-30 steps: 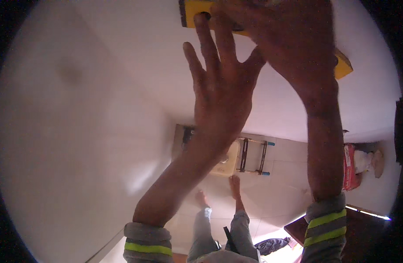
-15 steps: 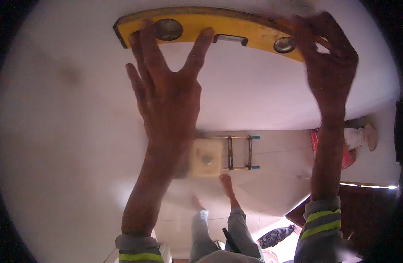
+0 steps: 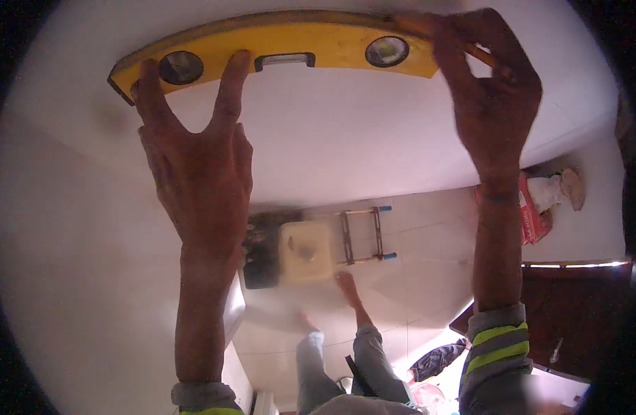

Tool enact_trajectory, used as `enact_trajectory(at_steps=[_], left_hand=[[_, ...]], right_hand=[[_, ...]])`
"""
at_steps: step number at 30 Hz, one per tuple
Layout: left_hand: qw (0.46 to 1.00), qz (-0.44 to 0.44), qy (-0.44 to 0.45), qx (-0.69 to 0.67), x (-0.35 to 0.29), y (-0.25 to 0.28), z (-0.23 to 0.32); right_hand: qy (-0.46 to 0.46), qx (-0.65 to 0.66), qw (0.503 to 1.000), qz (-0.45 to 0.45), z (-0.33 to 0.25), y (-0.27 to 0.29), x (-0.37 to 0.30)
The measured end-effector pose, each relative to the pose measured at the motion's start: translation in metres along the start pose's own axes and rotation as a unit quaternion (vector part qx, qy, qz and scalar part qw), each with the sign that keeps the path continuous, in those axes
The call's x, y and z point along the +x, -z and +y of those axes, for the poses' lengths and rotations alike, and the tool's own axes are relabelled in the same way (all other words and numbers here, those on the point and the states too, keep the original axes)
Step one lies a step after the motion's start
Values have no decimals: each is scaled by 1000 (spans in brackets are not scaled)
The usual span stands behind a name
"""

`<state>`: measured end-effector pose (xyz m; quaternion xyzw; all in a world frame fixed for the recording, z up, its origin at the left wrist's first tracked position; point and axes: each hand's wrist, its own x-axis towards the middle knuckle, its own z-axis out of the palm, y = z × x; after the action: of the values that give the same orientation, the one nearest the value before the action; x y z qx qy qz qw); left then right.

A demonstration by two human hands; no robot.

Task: The person holds a yellow spirit level against a white wall and marks a horizontal line along its upper edge using a pencil.

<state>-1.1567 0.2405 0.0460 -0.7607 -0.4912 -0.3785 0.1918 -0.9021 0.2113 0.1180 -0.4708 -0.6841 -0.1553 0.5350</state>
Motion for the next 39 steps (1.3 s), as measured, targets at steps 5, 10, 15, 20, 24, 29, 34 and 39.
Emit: enact_trajectory(at_steps=[5, 10, 15, 20, 24, 29, 34, 39], left_hand=[[1000, -9, 0, -16, 1, 1, 1], [999, -38, 10, 34, -1, 3, 0], [1000, -13, 12, 18, 2, -1, 1], [999, -36, 10, 19, -2, -5, 2], [1000, -15, 17, 3, -5, -5, -5], [999, -17, 3, -36, -8, -11, -1], [1000, -11, 9, -23, -12, -11, -5], [999, -21, 25, -11, -6, -7, -5]], right_hand=[[-46, -90, 995, 12, 8, 38, -8], [-44, -127, 990, 29, -9, 27, -10], [13, -137, 990, 22, -17, 6, -5], [43, 1, 999, -28, -47, -58, -2], [62, 68, 994, -61, -87, -115, 24], [161, 195, 967, -7, -99, -150, 41], [101, 142, 981, -80, -122, -148, 44], [119, 15, 990, -80, -85, -128, 28]])
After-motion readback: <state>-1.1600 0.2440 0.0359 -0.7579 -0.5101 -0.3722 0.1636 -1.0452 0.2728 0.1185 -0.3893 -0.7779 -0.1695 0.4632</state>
